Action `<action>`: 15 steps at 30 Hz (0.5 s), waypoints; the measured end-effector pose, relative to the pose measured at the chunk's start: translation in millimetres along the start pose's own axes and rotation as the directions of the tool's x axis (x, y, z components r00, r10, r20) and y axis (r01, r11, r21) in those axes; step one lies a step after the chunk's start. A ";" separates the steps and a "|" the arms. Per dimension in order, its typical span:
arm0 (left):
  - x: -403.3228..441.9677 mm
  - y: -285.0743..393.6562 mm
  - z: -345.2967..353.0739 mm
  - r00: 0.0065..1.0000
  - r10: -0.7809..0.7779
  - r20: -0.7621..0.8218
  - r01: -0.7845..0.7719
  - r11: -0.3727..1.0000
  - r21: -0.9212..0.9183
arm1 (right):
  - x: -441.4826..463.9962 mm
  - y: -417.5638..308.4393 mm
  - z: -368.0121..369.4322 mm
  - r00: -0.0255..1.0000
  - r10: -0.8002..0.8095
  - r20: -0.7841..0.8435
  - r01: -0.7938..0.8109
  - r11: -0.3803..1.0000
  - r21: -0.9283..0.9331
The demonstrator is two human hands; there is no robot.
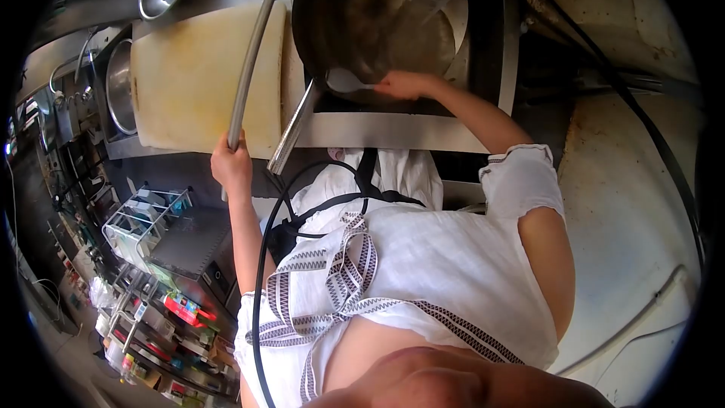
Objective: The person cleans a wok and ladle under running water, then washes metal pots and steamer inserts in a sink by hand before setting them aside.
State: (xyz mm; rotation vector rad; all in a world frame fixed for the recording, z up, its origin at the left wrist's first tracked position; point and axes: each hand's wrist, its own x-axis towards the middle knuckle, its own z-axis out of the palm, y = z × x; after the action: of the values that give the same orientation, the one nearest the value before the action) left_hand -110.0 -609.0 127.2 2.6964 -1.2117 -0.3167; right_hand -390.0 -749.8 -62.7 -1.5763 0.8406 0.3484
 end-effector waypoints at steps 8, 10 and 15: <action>-1.0 8.5 3.0 0.999 0.036 -0.003 -0.036 0.999 -0.007 | 67.6 -35.1 -59.7 0.866 0.060 -0.496 0.112 0.945 0.308; -1.1 14.0 -3.2 1.000 0.009 0.011 -0.010 0.999 0.052 | 70.0 -35.5 -57.2 0.834 0.237 -0.498 0.015 0.893 0.450; -0.9 7.4 1.4 0.999 -0.028 0.042 0.027 0.999 0.019 | 15.8 -30.8 -21.6 0.934 -0.295 -0.201 0.300 0.954 -0.006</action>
State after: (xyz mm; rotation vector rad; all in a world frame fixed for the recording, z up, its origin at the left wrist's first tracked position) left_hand -116.3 -613.3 127.7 2.7375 -1.1958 -0.3697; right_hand -363.2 -775.9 -46.3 -1.7055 0.7389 -0.0395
